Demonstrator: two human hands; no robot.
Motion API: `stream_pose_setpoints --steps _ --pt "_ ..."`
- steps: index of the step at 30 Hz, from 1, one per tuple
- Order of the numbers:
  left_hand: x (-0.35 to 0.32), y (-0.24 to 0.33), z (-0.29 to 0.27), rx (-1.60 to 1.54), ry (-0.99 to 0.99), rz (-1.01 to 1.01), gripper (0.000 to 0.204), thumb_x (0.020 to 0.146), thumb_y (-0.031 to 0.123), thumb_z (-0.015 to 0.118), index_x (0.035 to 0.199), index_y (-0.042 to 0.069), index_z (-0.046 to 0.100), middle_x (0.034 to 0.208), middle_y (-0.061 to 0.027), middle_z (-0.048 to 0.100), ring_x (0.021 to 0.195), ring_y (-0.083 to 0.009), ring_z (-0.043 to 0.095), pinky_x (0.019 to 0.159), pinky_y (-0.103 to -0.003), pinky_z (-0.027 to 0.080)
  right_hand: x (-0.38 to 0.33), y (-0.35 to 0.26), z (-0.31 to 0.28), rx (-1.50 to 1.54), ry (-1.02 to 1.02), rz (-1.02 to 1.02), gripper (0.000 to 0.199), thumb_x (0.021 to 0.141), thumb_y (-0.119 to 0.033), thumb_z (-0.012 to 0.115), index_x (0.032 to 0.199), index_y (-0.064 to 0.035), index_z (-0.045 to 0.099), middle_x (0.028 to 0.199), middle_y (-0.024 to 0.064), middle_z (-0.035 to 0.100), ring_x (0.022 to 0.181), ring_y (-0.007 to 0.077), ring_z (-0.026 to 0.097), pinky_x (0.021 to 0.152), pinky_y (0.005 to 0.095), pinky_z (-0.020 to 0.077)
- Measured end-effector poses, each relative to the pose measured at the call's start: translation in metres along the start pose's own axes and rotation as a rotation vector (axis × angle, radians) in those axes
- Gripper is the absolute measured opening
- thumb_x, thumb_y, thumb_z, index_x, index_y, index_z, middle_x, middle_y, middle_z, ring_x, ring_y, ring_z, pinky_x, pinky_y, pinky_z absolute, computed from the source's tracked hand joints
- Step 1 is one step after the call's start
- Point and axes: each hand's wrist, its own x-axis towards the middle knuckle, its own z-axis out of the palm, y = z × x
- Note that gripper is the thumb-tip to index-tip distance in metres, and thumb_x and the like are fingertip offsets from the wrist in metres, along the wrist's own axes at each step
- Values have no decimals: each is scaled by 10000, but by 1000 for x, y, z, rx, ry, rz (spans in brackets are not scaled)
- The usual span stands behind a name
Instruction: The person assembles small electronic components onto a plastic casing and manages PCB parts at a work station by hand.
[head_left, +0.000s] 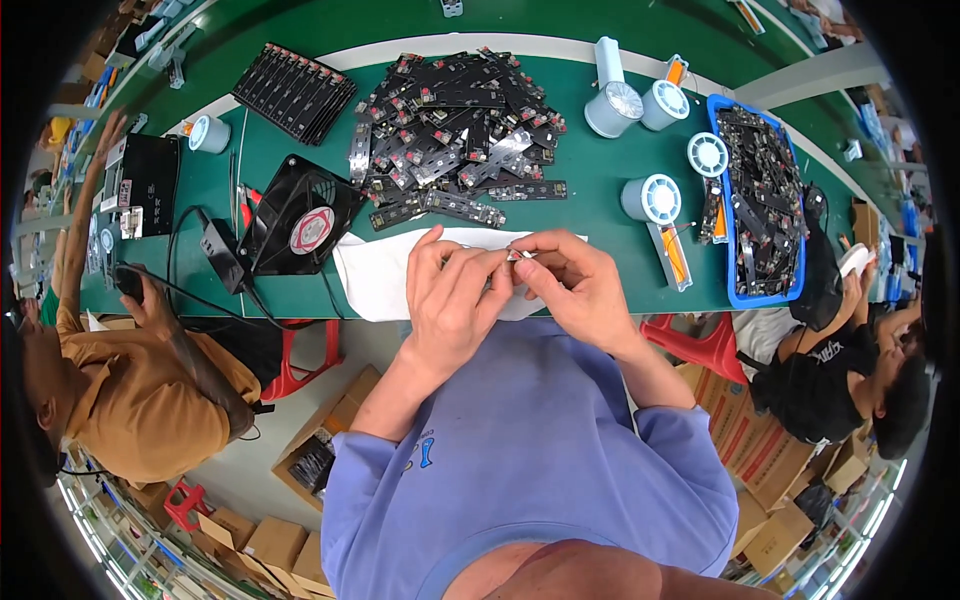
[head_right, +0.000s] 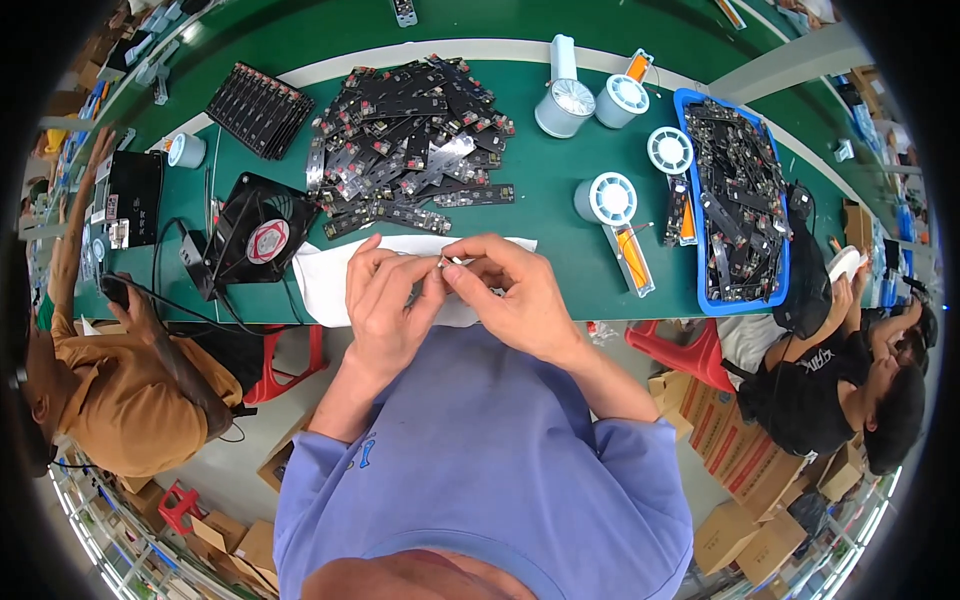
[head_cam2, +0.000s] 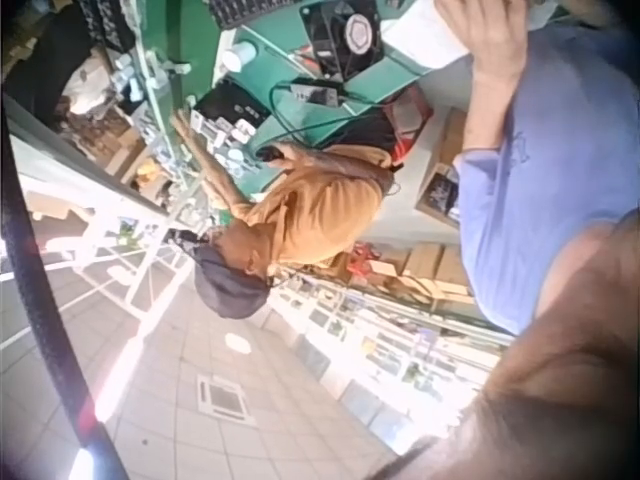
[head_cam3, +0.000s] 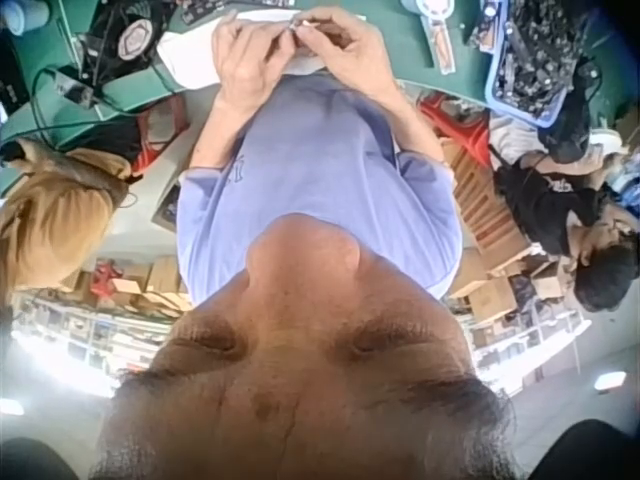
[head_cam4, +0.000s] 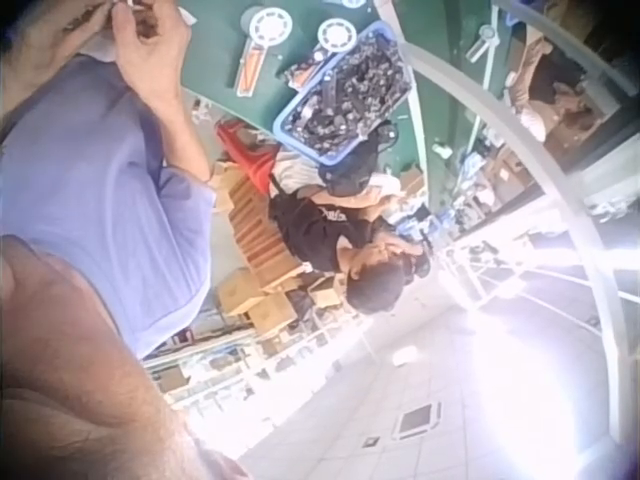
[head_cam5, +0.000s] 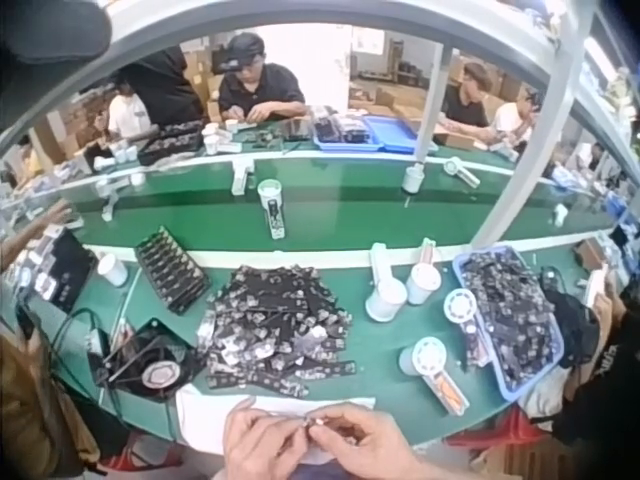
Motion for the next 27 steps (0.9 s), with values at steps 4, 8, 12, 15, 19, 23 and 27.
stream_pose_setpoints --steps 4,8,12,15,19,23,27 --pt "1 0 -1 13 -12 7 206 774 56 819 966 72 748 864 -11 699 845 -236 608 1035 -490 487 1 0 4 -46 35 -77 223 1004 -90 707 1202 12 693 958 90 764 888 124 729 769 280 590" --pt "1 0 -2 25 -23 11 210 762 54 818 958 71 743 857 -13 697 849 -241 605 1036 -494 490 0 0 1 -148 6 -130 231 1030 -56 668 1249 19 660 1066 87 750 940 126 713 791 274 583" --pt "2 1 -2 17 -22 -1 204 762 52 814 950 72 739 852 -12 696 844 -243 598 1034 -495 497 0 1 3 -39 35 -61 237 1018 -68 683 1237 20 678 1033 93 762 928 135 728 798 283 589" --pt "1 1 -1 27 -16 7 211 757 50 812 953 73 737 850 -12 691 845 -243 593 1028 -496 502 -1 3 3 13 55 -42 232 1002 -76 703 1213 21 699 1003 97 769 905 144 740 799 292 593" --pt "2 1 -1 43 -20 17 216 751 49 812 952 73 735 850 -15 687 851 -247 589 1027 -500 504 -1 3 5 -41 75 -86 233 993 -66 711 1207 26 701 1041 107 764 911 153 745 798 300 599" --pt "1 1 -2 45 -32 27 240 752 44 809 977 63 728 872 -23 689 860 -255 589 1023 -503 506 -2 -2 7 -224 101 -197 245 969 -51 729 1200 28 705 1057 130 760 903 178 756 785 309 605" --pt "1 -1 -2 8 -51 41 258 758 37 804 1002 41 720 886 -32 683 870 -265 587 1007 -500 514 0 -2 6 -494 117 -458 261 934 -28 746 1186 27 708 1058 165 752 906 257 763 782 344 613"
